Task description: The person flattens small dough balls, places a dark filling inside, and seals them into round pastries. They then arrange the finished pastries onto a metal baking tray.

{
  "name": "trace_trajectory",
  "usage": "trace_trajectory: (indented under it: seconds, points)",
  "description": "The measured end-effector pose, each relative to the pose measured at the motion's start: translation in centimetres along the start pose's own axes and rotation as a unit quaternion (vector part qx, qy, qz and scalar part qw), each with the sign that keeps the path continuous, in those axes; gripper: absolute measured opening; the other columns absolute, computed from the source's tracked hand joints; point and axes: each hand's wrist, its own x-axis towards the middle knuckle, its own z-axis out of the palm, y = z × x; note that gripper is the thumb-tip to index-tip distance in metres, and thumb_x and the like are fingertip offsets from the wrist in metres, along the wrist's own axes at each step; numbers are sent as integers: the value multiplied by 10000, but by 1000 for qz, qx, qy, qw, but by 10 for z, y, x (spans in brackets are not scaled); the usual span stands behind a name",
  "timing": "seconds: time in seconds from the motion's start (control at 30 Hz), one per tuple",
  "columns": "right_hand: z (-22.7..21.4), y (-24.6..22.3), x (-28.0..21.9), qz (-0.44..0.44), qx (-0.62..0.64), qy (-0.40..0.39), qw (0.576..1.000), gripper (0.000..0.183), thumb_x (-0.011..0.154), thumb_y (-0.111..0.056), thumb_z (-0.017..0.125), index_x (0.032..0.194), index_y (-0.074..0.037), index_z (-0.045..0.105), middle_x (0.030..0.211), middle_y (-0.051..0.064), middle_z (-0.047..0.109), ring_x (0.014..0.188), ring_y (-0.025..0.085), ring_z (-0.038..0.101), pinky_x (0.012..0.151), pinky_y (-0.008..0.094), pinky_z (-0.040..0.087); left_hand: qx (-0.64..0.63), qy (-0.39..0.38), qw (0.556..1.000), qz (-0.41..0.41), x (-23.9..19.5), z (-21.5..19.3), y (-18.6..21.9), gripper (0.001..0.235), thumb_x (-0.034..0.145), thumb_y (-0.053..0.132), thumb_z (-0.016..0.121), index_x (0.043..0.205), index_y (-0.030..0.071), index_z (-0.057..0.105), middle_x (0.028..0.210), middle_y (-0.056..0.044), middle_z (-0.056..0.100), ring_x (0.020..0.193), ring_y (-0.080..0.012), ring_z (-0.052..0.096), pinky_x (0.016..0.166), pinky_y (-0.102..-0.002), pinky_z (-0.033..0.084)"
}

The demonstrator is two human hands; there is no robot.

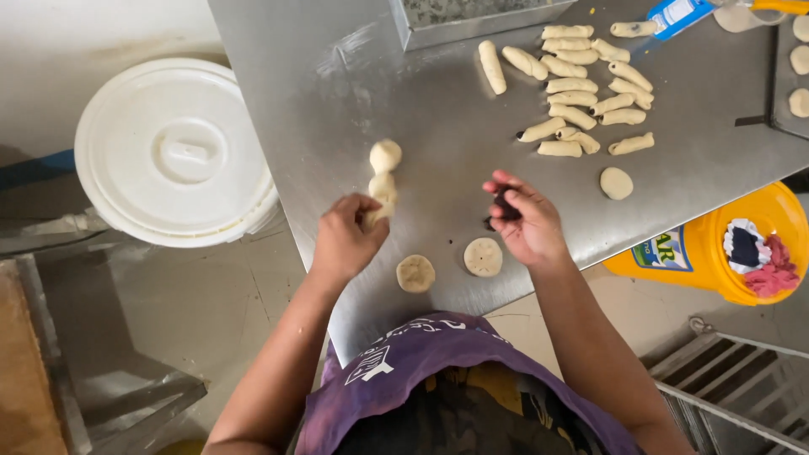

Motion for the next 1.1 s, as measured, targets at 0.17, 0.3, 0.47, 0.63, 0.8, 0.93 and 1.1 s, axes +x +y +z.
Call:
trace_trajectory:
  seconds: [0.17, 0.3, 0.47, 0.63, 0.8, 0.93, 1.1]
  points:
    - [-18, -5, 1, -18, 11, 18, 1000, 453, 1070, -557, 466, 860, -196, 642, 759, 12, 577, 498, 114, 422, 393, 175, 300, -182, -23, 966, -183, -33, -17, -2, 225, 832, 245, 789, 1022, 129, 761, 812, -73, 723, 704, -154, 717, 678, -303, 623]
    - [-1, -10, -12, -23, -34, 43, 998, 620, 1084, -612, 370, 621, -201, 412, 528, 0, 328, 356, 120, 283, 337, 206, 223, -421, 12, 894, -153, 7, -16, 0, 373, 928, 171, 729, 1186, -77, 626, 1050, -220, 656, 942, -290, 674, 854, -410, 593]
    - [4, -13, -25, -50, -23, 77, 995, 591, 1109, -510, 450, 614, -190, 415, 503, -4, 325, 342, 125, 282, 316, 217, 213, -494, 67, 867, -9, 115, -45, 72, 276, 944, 126, 709, 1108, -71, 605, 1066, -245, 680, 967, -378, 763, 854, -467, 646]
    - [2, -17, -51, -77, -82, 112, 987, 446, 1049, -369, 573, 667, -159, 479, 585, 7, 461, 424, 121, 350, 411, 237, 214, -104, 199, 944, 240, 189, -47, 127, 146, 895, 188, 715, 911, 138, 579, 779, 14, 623, 627, -130, 524, 625, -334, 476]
    - [-25, 9, -56, -84, -100, 114, 985, 442, 1075, -314, 565, 683, -125, 489, 573, 43, 446, 408, 147, 362, 379, 246, 262, 345, -140, 928, 16, 173, 69, -44, 342, 934, 414, 623, 1098, 119, 675, 994, -141, 665, 870, -310, 694, 735, -460, 588]
    - [-43, 26, -59, -77, -124, 125, 981, 372, 1091, -245, 572, 760, -92, 502, 590, 95, 440, 403, 185, 399, 346, 280, 315, 173, -413, 891, -79, 39, -6, 33, 269, 908, 260, 711, 867, -3, 756, 795, -173, 757, 647, -237, 757, 612, -351, 613]
    - [-34, 35, -61, -37, -88, 50, 994, 149, 1059, -200, 585, 1100, -70, 644, 882, 140, 671, 451, 95, 424, 346, 196, 367, -242, -277, 912, -181, -17, -8, 27, 319, 985, 156, 642, 1147, -117, 668, 967, -210, 634, 861, -276, 675, 854, -441, 624]
